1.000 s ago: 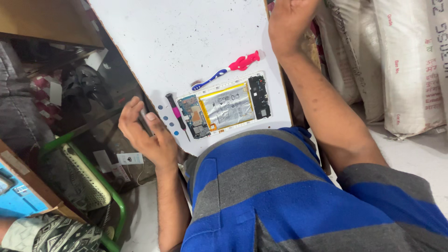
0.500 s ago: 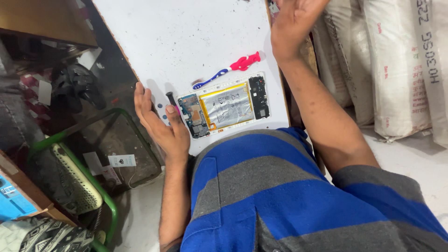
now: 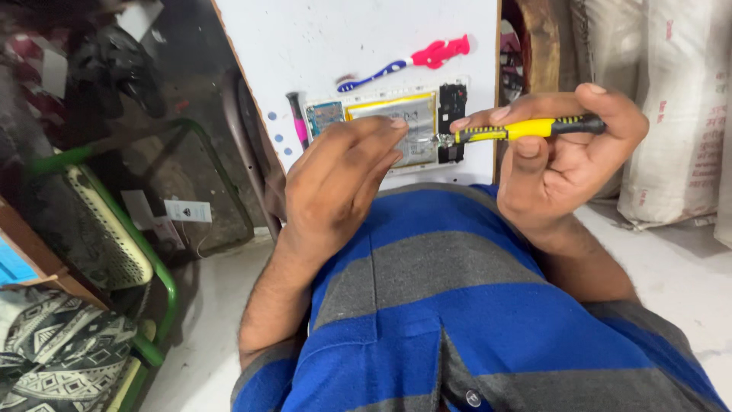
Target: The person uses a screwdriver to remove screws from a disassembled mobile phone placed on a white work surface. They unscrew several fasteners, lift a small metal bracket, and continue working on the phone's internal components.
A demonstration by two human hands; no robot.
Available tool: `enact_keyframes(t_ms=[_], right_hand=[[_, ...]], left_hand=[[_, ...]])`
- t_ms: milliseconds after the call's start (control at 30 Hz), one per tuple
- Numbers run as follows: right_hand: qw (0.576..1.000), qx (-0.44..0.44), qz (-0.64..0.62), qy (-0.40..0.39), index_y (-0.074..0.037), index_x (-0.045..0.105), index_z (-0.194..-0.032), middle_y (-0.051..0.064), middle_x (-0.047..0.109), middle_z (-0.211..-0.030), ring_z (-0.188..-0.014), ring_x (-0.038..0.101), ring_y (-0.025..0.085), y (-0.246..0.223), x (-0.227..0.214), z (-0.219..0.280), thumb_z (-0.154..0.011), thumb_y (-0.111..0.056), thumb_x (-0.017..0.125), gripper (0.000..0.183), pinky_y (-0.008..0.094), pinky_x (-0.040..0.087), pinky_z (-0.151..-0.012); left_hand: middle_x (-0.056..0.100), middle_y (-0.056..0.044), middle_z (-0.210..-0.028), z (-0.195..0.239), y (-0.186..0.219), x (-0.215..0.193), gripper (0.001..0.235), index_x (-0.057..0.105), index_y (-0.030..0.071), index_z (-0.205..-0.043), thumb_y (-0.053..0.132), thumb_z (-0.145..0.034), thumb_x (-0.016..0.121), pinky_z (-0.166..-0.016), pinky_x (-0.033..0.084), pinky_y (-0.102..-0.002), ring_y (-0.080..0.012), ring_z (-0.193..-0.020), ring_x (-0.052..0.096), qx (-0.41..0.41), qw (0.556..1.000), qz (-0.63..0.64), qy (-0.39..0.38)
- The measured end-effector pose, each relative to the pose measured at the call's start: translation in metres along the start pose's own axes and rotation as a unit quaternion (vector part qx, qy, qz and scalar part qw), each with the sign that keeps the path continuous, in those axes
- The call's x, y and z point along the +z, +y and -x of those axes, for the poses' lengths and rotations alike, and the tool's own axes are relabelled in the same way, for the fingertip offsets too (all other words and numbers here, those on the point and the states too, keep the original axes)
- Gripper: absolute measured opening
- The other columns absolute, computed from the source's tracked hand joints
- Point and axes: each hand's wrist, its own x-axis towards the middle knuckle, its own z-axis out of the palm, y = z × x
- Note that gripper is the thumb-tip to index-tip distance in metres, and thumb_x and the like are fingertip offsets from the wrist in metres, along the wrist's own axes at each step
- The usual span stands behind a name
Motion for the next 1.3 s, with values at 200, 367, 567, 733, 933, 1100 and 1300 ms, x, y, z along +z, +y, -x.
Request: enact_keyframes(t_ms=[200,367,567,733,933,1100,1300], right_hand=[[0.991,0.078,-0.106,0.025,-0.015,0.028,-0.154,0.016,0.062,-0.101,-0.083,0.065,0.021,-0.003,-0.004,0.010,-0.118,-0.027,0.060,0.050,0.046,0.062,-0.085],[0.988,0.103,-0.114,0.021,-0.014,0.029,-0.153,0.015,0.061,-0.101,-0.084,0.064,0.020,-0.002,-0.006,0.015,-0.118,-0.026,0.061,0.049,0.046,0.062,-0.086],[0.987,0.098,-0.118,0.040,-0.011,0.031,-0.153,0.016,0.062,-0.100,-0.082,0.064,0.019,0.000,-0.004,0.013,-0.117,-0.026,0.062,0.050,0.042,0.063,-0.081],[0.987,0.103,-0.117,0.037,-0.011,0.030,-0.153,0.016,0.062,-0.100,-0.081,0.064,0.019,-0.003,-0.004,0.013,-0.117,-0.026,0.062,0.050,0.041,0.065,-0.081],[0.990,0.095,-0.101,0.038,-0.009,0.030,-0.151,0.016,0.065,-0.101,-0.082,0.065,0.019,-0.003,-0.001,0.009,-0.117,-0.025,0.062,0.050,0.037,0.063,-0.080],[0.993,0.093,-0.068,0.024,-0.009,0.030,-0.153,0.016,0.063,-0.099,-0.083,0.066,0.020,-0.005,-0.005,0.011,-0.119,-0.027,0.061,0.050,0.036,0.063,-0.083],[0.993,0.085,-0.082,0.024,-0.008,0.028,-0.152,0.018,0.068,-0.105,-0.087,0.068,0.020,-0.005,-0.002,0.011,-0.118,-0.027,0.061,0.051,0.038,0.065,-0.087]], left_hand=[[0.069,-0.008,-0.114,-0.005,0.002,-0.003,0.031,0.067,0.004,-0.124,0.004,-0.097,0.082,-0.083,0.059,-0.034,-0.0245,-0.102,0.071,0.018,0.999,0.015,-0.048],[0.071,-0.006,-0.107,-0.001,-0.001,-0.001,0.025,0.069,0.005,-0.114,0.007,-0.096,0.085,-0.078,0.055,-0.035,-0.0223,-0.095,0.070,0.045,0.999,0.005,-0.027],[0.072,-0.006,-0.106,-0.003,-0.005,-0.001,0.021,0.069,0.006,-0.110,0.008,-0.096,0.084,-0.076,0.055,-0.034,-0.0219,-0.095,0.071,0.057,0.998,0.001,-0.027],[0.072,-0.005,-0.106,-0.002,-0.007,-0.001,0.020,0.069,0.006,-0.110,0.008,-0.097,0.084,-0.077,0.055,-0.035,-0.0220,-0.094,0.071,0.065,0.998,0.004,-0.023],[0.072,-0.005,-0.103,-0.003,-0.007,0.002,0.019,0.069,0.006,-0.106,0.008,-0.095,0.085,-0.079,0.055,-0.036,-0.0212,-0.093,0.071,0.066,0.998,0.009,-0.012],[0.073,-0.005,-0.100,-0.001,-0.008,0.004,0.018,0.070,0.006,-0.102,0.008,-0.093,0.086,-0.076,0.054,-0.035,-0.0205,-0.089,0.071,0.058,0.998,0.005,-0.013],[0.073,-0.006,-0.094,-0.001,-0.006,0.008,0.019,0.071,0.005,-0.097,0.007,-0.089,0.088,-0.074,0.053,-0.036,-0.0207,-0.086,0.071,0.052,0.998,0.007,0.017]])
